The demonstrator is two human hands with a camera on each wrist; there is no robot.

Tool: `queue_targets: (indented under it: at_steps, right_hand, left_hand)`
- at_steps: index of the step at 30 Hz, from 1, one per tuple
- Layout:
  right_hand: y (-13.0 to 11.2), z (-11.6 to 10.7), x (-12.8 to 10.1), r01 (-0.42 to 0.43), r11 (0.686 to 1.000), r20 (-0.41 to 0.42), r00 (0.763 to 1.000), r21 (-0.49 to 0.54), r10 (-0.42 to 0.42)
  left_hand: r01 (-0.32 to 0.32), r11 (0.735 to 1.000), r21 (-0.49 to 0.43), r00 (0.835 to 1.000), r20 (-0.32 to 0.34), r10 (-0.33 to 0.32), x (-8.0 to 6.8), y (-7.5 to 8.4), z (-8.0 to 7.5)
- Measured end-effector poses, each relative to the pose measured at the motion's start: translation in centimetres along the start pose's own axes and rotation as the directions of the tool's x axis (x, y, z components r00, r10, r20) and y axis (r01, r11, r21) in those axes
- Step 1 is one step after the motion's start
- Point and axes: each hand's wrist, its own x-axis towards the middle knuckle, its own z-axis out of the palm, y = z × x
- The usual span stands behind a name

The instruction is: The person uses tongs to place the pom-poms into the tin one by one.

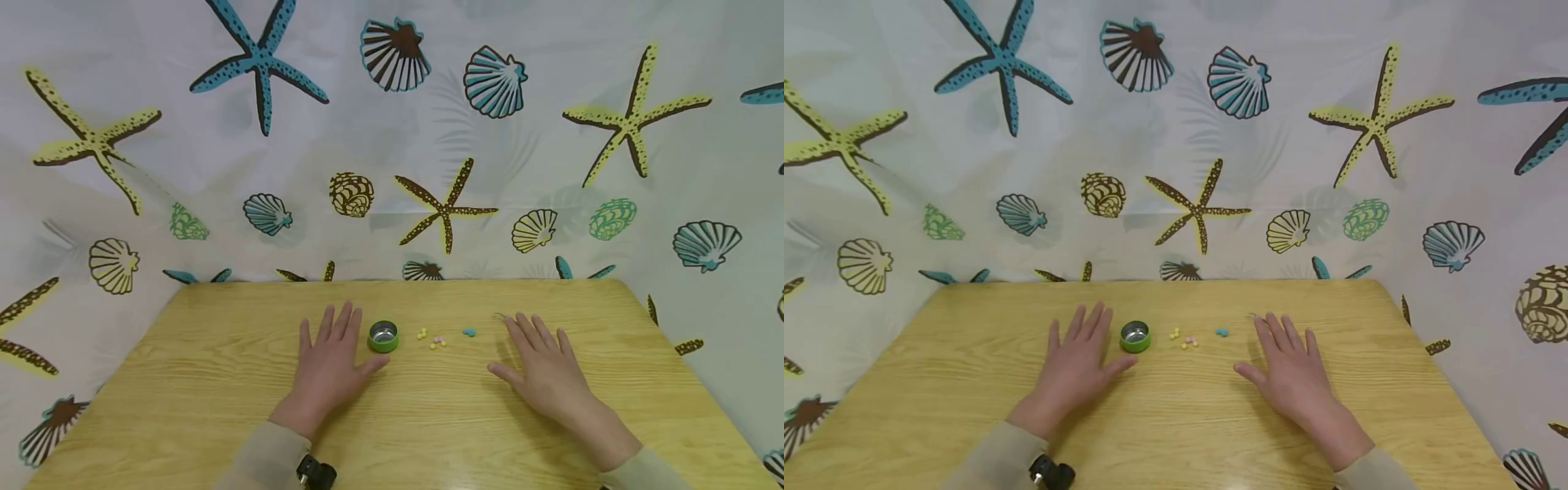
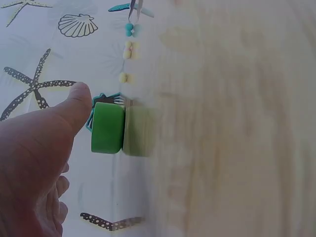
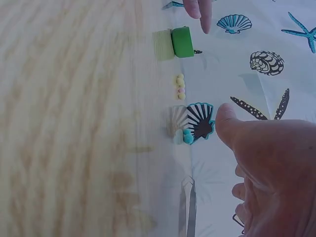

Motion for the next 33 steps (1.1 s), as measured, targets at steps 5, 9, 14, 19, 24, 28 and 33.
queue_targets:
  at_steps: [5, 9, 14, 19, 24, 28, 33]
  right_hand:
    - [0.1, 0.0, 0.2, -0.012, 1.000, -0.008, 1.000, 0.009, 0.012]
    - [0.4, 0.0, 0.4, -0.018, 1.000, -0.004, 1.000, 0.016, 0.018]
    - [0.9, 0.1, 0.5, -0.018, 0.999, -0.010, 1.000, 0.028, 0.018]
    - [1.4, 0.2, 0.6, -0.018, 1.000, -0.033, 0.999, 0.024, 0.018]
    - [1.9, 0.3, 0.8, -0.020, 0.999, -0.033, 0.999, 0.029, 0.021]
    - [2.3, 0.4, 1.1, -0.030, 0.999, -0.028, 0.999, 0.043, 0.031]
    - [2.8, 0.6, 1.5, -0.041, 0.998, -0.017, 0.999, 0.047, 0.042]
  left_hand:
    - [0.007, 0.996, -0.087, 1.000, 0.006, -0.007, 0.5, 0.2, 0.6]
    - [0.010, 0.989, -0.147, 1.000, -0.005, -0.010, 0.8, 0.5, 0.8]
    - [0.009, 0.981, -0.192, 0.999, -0.030, -0.015, 1.3, 0.8, 1.0]
    - [0.015, 0.973, -0.229, 0.999, -0.036, -0.024, 1.9, 0.8, 1.4]
    - [0.032, 0.965, -0.259, 0.999, -0.032, -0.042, 2.3, 0.9, 2.0]
    - [0.046, 0.961, -0.271, 0.998, -0.033, -0.057, 2.6, 1.1, 2.2]
    - [0.056, 0.958, -0.281, 0.997, -0.029, -0.067, 2.9, 1.2, 2.5]
